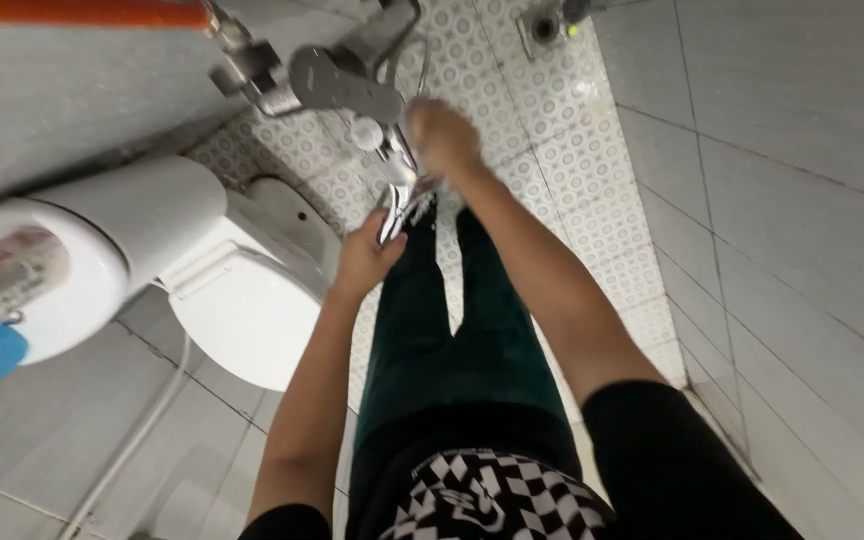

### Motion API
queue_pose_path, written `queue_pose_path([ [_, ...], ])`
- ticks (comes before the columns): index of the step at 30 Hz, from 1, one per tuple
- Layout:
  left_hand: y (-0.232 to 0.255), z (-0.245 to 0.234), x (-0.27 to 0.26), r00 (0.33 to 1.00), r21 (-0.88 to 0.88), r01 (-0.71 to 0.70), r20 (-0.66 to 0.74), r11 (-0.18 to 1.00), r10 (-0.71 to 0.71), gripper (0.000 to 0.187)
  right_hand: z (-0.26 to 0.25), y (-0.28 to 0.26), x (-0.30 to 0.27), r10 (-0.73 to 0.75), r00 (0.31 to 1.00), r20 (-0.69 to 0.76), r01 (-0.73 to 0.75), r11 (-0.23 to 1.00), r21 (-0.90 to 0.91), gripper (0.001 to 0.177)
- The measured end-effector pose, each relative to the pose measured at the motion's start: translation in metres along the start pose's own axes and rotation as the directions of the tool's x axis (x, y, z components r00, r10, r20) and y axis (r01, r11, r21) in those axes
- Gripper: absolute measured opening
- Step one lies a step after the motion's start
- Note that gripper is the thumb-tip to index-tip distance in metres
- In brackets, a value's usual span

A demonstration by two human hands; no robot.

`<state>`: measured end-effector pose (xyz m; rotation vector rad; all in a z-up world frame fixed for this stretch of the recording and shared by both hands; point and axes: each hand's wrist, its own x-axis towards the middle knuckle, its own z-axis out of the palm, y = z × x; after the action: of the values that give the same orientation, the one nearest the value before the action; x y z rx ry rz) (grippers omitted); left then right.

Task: Organizing and cleaning various items in a bathroom, including a basin, a razor, and a shower head.

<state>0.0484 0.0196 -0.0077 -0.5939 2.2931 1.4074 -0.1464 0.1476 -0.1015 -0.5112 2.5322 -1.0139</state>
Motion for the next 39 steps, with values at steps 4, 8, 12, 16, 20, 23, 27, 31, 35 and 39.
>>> queue_pose_path([
  [4,0.013,-0.007,0.024,0.999,-0.037,-0.046,-0.004,0.998,0.046,0.035,-0.018,0.023,-0.011,0.351,0.880,0.319,-0.475,0.662,0.580,0.020],
  [8,-0.017,0.005,0.069,0.973,-0.102,0.151,0.194,0.983,-0.129,0.036,-0.055,0.015,-0.028,0.182,0.856,0.484,-0.442,-0.230,0.867,0.032],
  [12,0.015,0.012,0.114,0.964,-0.148,0.123,0.253,0.981,-0.083,0.050,-0.067,0.038,-0.038,0.304,0.864,0.402,-0.276,-0.381,0.882,0.046],
  [16,0.019,0.027,0.152,0.973,-0.142,-0.037,0.220,0.989,0.068,0.051,-0.106,0.004,-0.043,0.328,0.889,0.320,-0.172,-0.408,0.897,0.044],
  [20,-0.010,0.026,0.147,0.961,-0.127,-0.188,0.183,0.974,0.209,0.052,-0.110,0.000,-0.049,0.247,0.939,0.240,-0.138,-0.371,0.918,0.053],
  [23,-0.009,0.030,0.153,0.924,-0.316,0.127,0.383,0.940,0.004,0.051,-0.072,0.032,-0.049,0.192,0.957,0.217,-0.182,-0.182,0.966,0.047],
  [27,-0.040,0.030,0.124,0.839,-0.526,0.478,0.509,0.703,-0.191,0.041,-0.025,0.028,-0.044,0.349,0.915,0.200,-0.331,0.371,0.868,0.023],
  [31,-0.055,0.038,0.099,0.915,-0.559,0.403,0.273,0.725,-0.298,0.051,-0.017,-0.020,-0.035,0.368,0.930,0.003,-0.272,0.680,0.681,0.019],
  [35,-0.076,0.043,0.084,0.913,-0.460,0.389,0.080,0.798,-0.399,0.073,-0.034,-0.050,-0.027,-0.012,0.996,-0.088,0.059,0.831,0.554,0.038],
  [39,-0.065,0.038,0.077,0.905,-0.411,0.400,0.039,0.819,-0.423,0.081,-0.037,-0.052,-0.015,-0.039,0.985,0.169,-0.049,0.875,0.481,0.049],
])
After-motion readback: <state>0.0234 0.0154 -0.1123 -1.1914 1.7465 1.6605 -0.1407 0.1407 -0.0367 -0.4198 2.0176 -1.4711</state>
